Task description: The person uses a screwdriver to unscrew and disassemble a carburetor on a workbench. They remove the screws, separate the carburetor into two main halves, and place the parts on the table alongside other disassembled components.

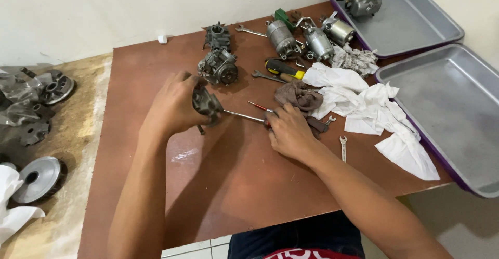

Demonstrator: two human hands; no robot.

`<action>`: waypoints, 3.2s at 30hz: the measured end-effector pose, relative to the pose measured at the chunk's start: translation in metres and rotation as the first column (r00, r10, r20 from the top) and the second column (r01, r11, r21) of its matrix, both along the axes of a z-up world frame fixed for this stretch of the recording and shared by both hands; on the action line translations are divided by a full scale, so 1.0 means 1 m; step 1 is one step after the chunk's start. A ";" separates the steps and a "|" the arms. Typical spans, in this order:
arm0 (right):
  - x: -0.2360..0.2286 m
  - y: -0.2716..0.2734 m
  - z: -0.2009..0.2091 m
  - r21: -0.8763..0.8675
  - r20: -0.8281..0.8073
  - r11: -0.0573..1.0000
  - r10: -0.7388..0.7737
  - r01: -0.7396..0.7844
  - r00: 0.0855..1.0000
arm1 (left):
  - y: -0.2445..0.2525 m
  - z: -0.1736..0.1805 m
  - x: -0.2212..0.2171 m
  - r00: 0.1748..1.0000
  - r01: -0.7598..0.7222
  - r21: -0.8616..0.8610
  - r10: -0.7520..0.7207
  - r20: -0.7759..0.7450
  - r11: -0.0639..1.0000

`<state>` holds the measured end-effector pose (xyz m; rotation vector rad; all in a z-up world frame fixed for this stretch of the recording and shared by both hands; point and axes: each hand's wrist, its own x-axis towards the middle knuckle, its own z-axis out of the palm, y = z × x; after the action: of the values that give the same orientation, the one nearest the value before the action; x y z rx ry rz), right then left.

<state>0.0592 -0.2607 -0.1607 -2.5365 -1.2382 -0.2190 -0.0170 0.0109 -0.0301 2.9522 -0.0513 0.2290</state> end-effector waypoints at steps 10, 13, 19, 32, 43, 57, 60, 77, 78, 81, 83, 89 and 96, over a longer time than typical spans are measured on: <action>-0.001 -0.003 0.007 -0.043 0.068 0.999 -0.004 0.007 0.998 | 0.029 -0.059 0.027 0.962 -0.142 0.315 0.055 0.269 0.938; -0.001 -0.003 0.012 -0.038 0.066 0.999 -0.004 0.006 0.998 | 0.038 -0.072 0.033 0.929 -0.146 0.288 0.031 0.370 0.947; -0.005 -0.003 0.029 -0.068 0.024 0.998 -0.003 0.005 1.000 | 0.040 -0.107 0.043 0.853 -0.087 0.466 -0.176 0.492 0.880; 0.007 -0.005 0.025 -0.100 -0.085 0.994 0.025 -0.034 0.996 | 0.080 -0.119 0.051 0.693 -0.143 0.386 -0.186 0.696 0.911; 0.002 -0.013 0.055 0.110 -0.381 0.986 -0.075 0.126 0.921 | 0.082 -0.129 0.048 0.757 -0.197 0.124 0.071 0.650 0.972; 0.004 -0.019 0.037 0.095 -0.833 0.965 -0.057 0.244 0.550 | 0.081 -0.119 0.032 0.831 -0.243 -0.062 0.241 0.501 0.968; 0.004 -0.012 0.048 0.038 -0.887 0.967 -0.084 0.253 0.454 | 0.075 -0.091 0.029 0.866 -0.208 -0.143 0.250 0.433 0.968; 0.006 -0.017 0.024 0.246 -0.931 0.943 0.166 0.226 0.325 | 0.066 -0.089 0.016 0.849 -0.434 -0.256 0.487 0.203 0.864; 0.008 -0.018 0.025 0.231 -0.935 0.944 0.148 0.237 0.322 | 0.065 -0.090 0.015 0.855 -0.375 -0.268 0.443 0.271 0.887; 0.008 -0.019 0.023 0.231 -0.942 0.941 0.153 0.248 0.297 | 0.059 -0.108 0.016 0.829 -0.308 -0.289 0.405 0.386 0.906; 0.012 -0.018 0.019 0.271 -0.921 0.937 0.185 0.221 0.342 | 0.058 -0.116 0.017 0.818 -0.321 -0.346 0.442 0.368 0.882; 0.042 -0.002 0.019 0.344 -0.851 0.929 0.247 0.137 0.464 | 0.086 -0.152 0.035 0.740 -0.258 -0.471 0.486 0.465 0.843; 0.101 0.029 0.031 0.351 -0.768 0.936 0.284 0.006 0.574 | 0.132 -0.183 0.076 0.580 -0.158 -0.440 0.444 0.683 0.884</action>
<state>0.1604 -0.2317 -0.1292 -1.8265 -0.8909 0.6810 0.0587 0.1434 -0.2131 2.2665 0.3612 1.3982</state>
